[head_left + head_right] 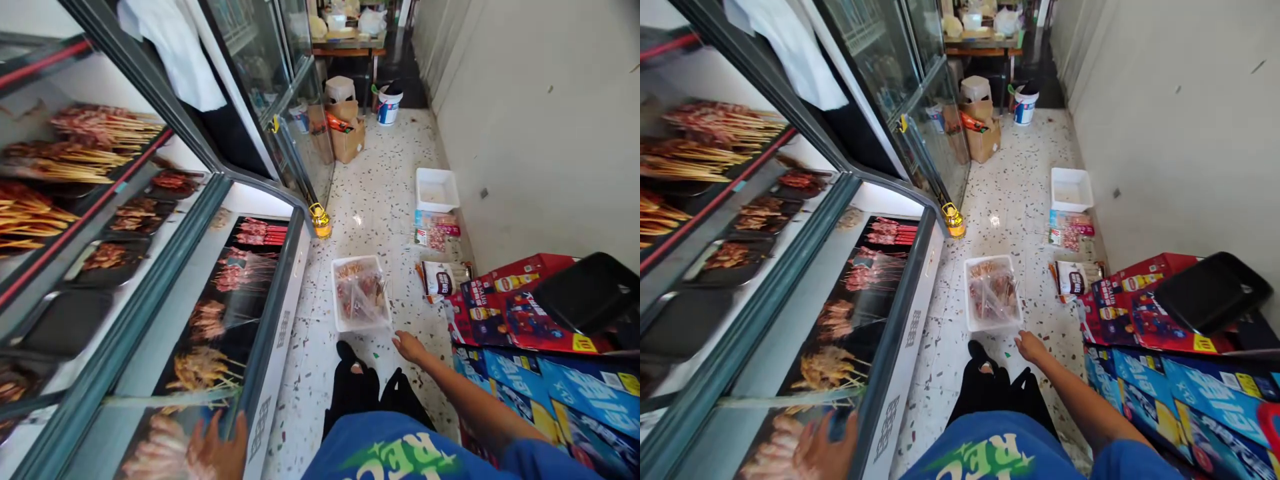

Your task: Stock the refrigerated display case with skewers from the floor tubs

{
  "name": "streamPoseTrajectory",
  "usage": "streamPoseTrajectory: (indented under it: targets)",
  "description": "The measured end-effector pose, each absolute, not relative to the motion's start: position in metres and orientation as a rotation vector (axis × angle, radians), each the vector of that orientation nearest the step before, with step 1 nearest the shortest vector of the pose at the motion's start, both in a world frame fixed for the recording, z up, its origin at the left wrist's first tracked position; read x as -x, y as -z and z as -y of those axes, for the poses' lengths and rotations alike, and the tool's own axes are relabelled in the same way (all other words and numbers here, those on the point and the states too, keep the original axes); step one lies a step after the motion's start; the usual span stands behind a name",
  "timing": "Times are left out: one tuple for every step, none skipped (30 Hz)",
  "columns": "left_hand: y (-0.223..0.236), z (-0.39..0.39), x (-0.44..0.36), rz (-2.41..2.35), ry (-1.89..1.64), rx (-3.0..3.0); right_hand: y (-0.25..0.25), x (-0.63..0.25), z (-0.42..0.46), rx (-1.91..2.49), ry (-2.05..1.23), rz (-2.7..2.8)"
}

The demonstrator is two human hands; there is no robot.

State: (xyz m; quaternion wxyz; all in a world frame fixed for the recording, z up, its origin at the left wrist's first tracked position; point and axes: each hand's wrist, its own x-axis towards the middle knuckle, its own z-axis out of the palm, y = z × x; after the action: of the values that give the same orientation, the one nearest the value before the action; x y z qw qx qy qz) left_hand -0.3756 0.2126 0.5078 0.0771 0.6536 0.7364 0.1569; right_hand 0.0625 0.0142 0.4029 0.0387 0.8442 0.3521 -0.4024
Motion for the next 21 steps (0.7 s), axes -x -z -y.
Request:
streamPoseTrajectory:
  targets:
    - [-0.493, -0.223, 0.349, -2.169, -0.36, -1.956, -0.398, -0.071, -0.024, -2.58, 1.236, -1.103]
    - [-0.48, -0.233, 0.32, -2.119, -0.214, -1.948, -0.392, -0.079, -0.034, -2.569, 1.237, -1.128]
    - [-0.467, -0.243, 0.287, -2.032, -0.036, -1.944, -0.386, -0.088, -0.043, -2.557, 1.237, -1.153]
    - [-0.455, -0.25, 0.253, -1.914, 0.128, -1.94, -0.379, -0.098, -0.053, -2.543, 1.235, -1.176]
    - [-0.444, -0.256, 0.219, -1.79, 0.228, -1.955, -0.371, -0.109, -0.062, -2.528, 1.232, -1.197]
    - [-0.433, -0.26, 0.185, -1.694, 0.288, -1.967, -0.362, -0.121, -0.072, -2.51, 1.232, -1.215]
    - [-0.421, -0.263, 0.151, -1.615, 0.321, -1.985, -0.352, -0.134, -0.081, -2.488, 1.236, -1.232]
    - [-0.408, -0.263, 0.12, -1.564, 0.353, -1.996, -0.341, -0.146, -0.091, -2.461, 1.246, -1.249]
    - [-0.393, -0.262, 0.09, -1.525, 0.386, -1.993, -0.328, -0.159, -0.1, -2.43, 1.259, -1.266]
    - [-0.377, -0.26, 0.062, -1.499, 0.418, -1.976, -0.314, -0.171, -0.108, -2.395, 1.274, -1.286]
    - [-0.359, -0.258, 0.035, -1.497, 0.445, -1.947, -0.298, -0.182, -0.116, -2.354, 1.29, -1.314]
    - [-0.34, -0.256, 0.011, -1.516, 0.461, -1.91, -0.282, -0.192, -0.124, -2.308, 1.306, -1.35]
    - [-0.318, -0.254, -0.012, -1.562, 0.467, -1.866, -0.264, -0.2, -0.131, -2.259, 1.321, -1.396]
    - [-0.296, -0.252, -0.034, -1.633, 0.468, -1.817, -0.246, -0.208, -0.138, -2.206, 1.336, -1.451]
    - [-0.272, -0.252, -0.054, -1.713, 0.468, -1.764, -0.227, -0.213, -0.144, -2.151, 1.351, -1.511]
    - [-0.248, -0.252, -0.073, -1.795, 0.468, -1.714, -0.209, -0.218, -0.149, -2.099, 1.366, -1.571]
    - [-0.224, -0.254, -0.089, -1.868, 0.472, -1.67, -0.191, -0.222, -0.154, -2.052, 1.383, -1.622]
    - [-0.201, -0.257, -0.103, -1.923, 0.486, -1.638, -0.175, -0.226, -0.158, -2.006, 1.399, -1.673]
    - [-0.18, -0.262, -0.114, -1.951, 0.513, -1.618, -0.16, -0.23, -0.16, -1.955, 1.41, -1.731]
    - [-0.161, -0.268, -0.123, -1.952, 0.55, -1.609, -0.147, -0.234, -0.163, -1.904, 1.414, -1.793]
    - [-0.144, -0.274, -0.129, -1.936, 0.594, -1.603, -0.135, -0.239, -0.165, -1.857, 1.413, -1.858]
